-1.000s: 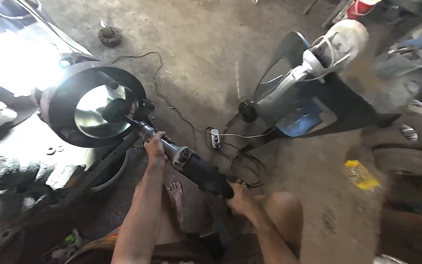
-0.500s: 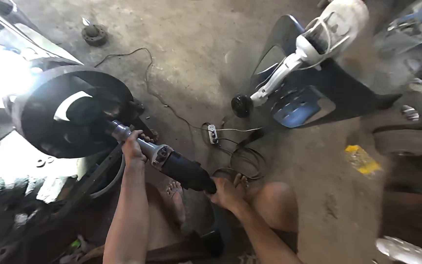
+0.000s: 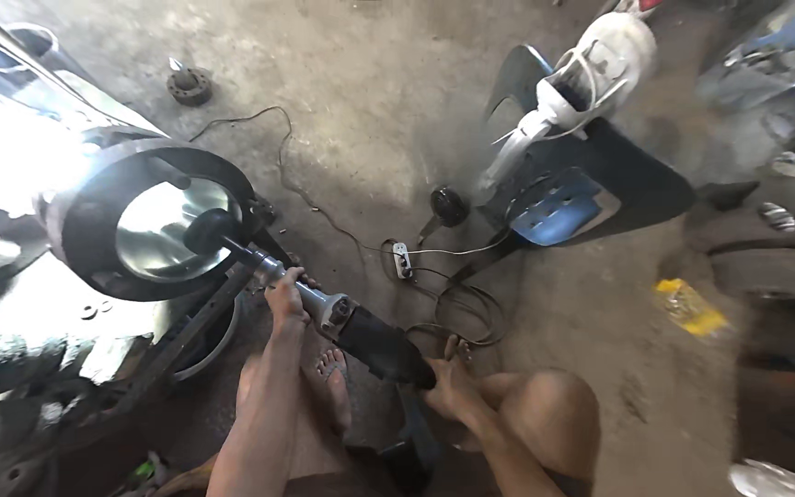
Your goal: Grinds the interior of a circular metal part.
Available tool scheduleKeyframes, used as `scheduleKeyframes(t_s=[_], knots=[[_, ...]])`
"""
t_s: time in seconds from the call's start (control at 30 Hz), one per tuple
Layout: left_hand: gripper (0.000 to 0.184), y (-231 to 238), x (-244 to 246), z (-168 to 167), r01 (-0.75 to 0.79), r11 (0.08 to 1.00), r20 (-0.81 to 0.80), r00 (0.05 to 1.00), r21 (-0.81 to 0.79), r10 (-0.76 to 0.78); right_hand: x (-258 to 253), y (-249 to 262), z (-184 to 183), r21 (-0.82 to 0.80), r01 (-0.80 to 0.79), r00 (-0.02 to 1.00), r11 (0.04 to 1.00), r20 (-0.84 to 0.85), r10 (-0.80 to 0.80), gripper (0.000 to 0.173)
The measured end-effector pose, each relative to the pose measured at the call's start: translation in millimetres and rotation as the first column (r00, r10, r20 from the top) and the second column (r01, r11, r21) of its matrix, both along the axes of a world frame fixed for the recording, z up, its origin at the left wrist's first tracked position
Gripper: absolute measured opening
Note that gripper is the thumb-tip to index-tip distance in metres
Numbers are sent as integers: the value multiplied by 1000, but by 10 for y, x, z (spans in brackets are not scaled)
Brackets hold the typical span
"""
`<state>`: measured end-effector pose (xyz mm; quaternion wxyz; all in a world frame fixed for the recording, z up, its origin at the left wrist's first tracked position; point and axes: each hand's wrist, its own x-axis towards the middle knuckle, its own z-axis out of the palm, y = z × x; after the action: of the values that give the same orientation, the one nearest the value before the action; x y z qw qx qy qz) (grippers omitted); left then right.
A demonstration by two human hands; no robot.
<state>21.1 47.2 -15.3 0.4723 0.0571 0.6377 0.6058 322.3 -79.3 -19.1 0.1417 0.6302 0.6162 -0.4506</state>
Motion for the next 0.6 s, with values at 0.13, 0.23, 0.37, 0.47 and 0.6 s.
scheduleKeyframes(t_s=[0.13, 0.23, 0.37, 0.47, 0.6], knots=[[15, -17, 59, -25, -13, 1000, 10, 1000, 0, 12, 61, -43, -9, -15, 27, 1000, 1000, 14, -26, 45], [13, -33, 83, -15, -8, 1000, 22, 1000, 9, 8, 90, -74, -36, -3, 24, 1000, 1000, 12, -24, 45], [12, -18, 95, 25, -23, 1000, 34, 999, 9, 23, 95, -81, -85, 10, 16, 1000, 1000, 9, -16, 47], [13, -17, 61, 61, -21, 1000, 29, 999, 7, 20, 63, -71, -89, 30, 11, 1000, 999, 29, -11, 47], [15, 9, -59, 87, -15, 1000, 17, 1000, 19, 14, -69, -14, -8, 32, 10, 1000, 999, 29, -11, 43]])
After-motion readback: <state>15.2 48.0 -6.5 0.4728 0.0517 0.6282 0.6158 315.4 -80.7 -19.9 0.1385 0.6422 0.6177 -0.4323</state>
